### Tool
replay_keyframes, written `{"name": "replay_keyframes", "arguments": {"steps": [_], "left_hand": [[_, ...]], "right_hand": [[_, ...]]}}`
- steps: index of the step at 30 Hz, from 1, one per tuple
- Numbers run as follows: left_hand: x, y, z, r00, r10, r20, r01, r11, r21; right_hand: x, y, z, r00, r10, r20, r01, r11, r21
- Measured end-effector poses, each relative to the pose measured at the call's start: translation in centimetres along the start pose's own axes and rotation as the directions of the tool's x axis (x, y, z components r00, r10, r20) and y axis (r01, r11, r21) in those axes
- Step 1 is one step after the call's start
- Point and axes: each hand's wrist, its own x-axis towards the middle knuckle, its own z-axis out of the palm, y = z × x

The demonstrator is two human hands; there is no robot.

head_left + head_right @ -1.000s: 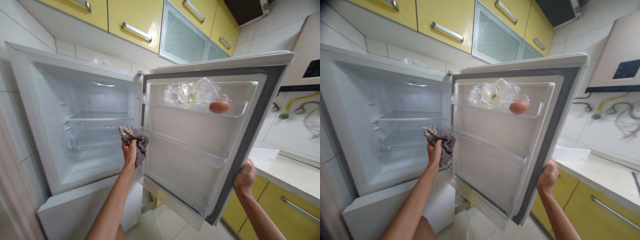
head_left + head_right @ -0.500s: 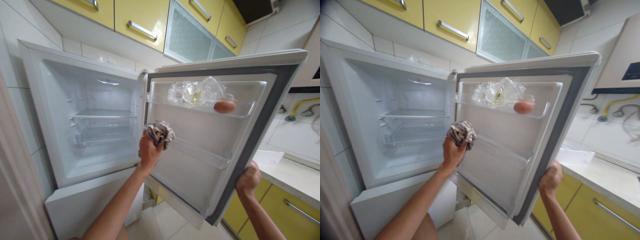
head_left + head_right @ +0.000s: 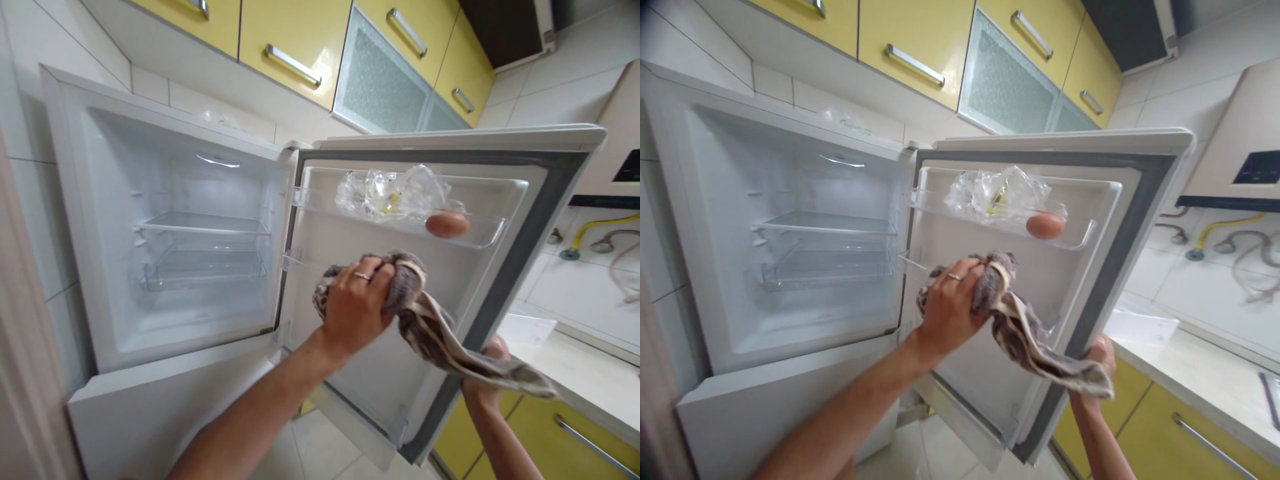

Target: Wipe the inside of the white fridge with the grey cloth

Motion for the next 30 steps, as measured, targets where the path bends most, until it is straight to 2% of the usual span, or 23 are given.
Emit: {"name": "replay_keyframes", "arguments": {"steps": [4, 6, 7, 9, 11, 14, 17, 19, 20, 22, 25, 28, 30], "left_hand": [[3.8, -8.5, -2.5, 0.979, -0.167, 0.115, 0.124, 0.943, 0.308], [5.2, -12.6, -3.4, 0.939, -0.199, 0.279, 0.076, 0.914, 0.398], [5.7, -14.3, -3.6, 0.903, -0.214, 0.372, 0.042, 0.907, 0.419], [6.4, -17.0, -3.8, 0.787, -0.242, 0.567, -0.037, 0.900, 0.435], [6.8, -18.2, -3.7, 0.697, -0.228, 0.680, -0.107, 0.905, 0.412], [7.5, -17.6, -3.1, 0.600, -0.193, 0.777, -0.171, 0.917, 0.361], [8.5, -15.6, -2.3, 0.464, -0.227, 0.856, -0.134, 0.938, 0.321], [9.1, -14.3, -1.6, 0.407, -0.230, 0.884, -0.084, 0.954, 0.287], [9.3, -13.6, -1.3, 0.393, -0.219, 0.893, -0.055, 0.964, 0.261], [9.5, -12.0, -0.7, 0.386, -0.188, 0.903, 0.030, 0.981, 0.191], [9.3, -9.2, 0.4, 0.437, -0.104, 0.893, 0.199, 0.980, 0.016], [9.2, -5.8, 1.5, 0.482, 0.076, 0.873, 0.299, 0.922, -0.246], [9.2, -3.7, 2.4, 0.478, 0.186, 0.858, 0.330, 0.868, -0.372]], "right_hand": [[-0.1, -0.9, 0.2, 0.998, 0.053, -0.041, -0.054, 0.998, -0.023], [-0.2, -1.0, 0.2, 0.998, 0.057, -0.032, -0.057, 0.998, -0.013], [-0.3, -1.0, 0.2, 0.998, 0.055, -0.028, -0.055, 0.998, -0.009], [-0.4, -0.9, 0.2, 0.998, 0.052, -0.024, -0.052, 0.999, -0.001], [-0.5, -1.0, 0.2, 0.998, 0.048, -0.033, -0.048, 0.999, -0.005], [-0.6, -1.3, 0.2, 0.997, 0.050, -0.053, -0.051, 0.999, -0.017], [-0.6, -1.7, 0.1, 0.996, 0.063, -0.063, -0.065, 0.998, -0.024], [-0.6, -1.8, 0.1, 0.996, 0.061, -0.061, -0.063, 0.998, -0.021], [-0.6, -1.9, 0.2, 0.996, 0.059, -0.062, -0.061, 0.998, -0.022], [-0.7, -1.9, 0.2, 0.996, 0.066, -0.064, -0.067, 0.998, -0.018], [-0.6, -1.9, 0.3, 0.994, 0.083, -0.068, -0.083, 0.997, -0.004], [-0.6, -1.9, 0.3, 0.994, 0.082, -0.066, -0.082, 0.997, 0.007], [-0.6, -2.0, 0.3, 0.996, 0.072, -0.061, -0.072, 0.997, 0.005]]}}
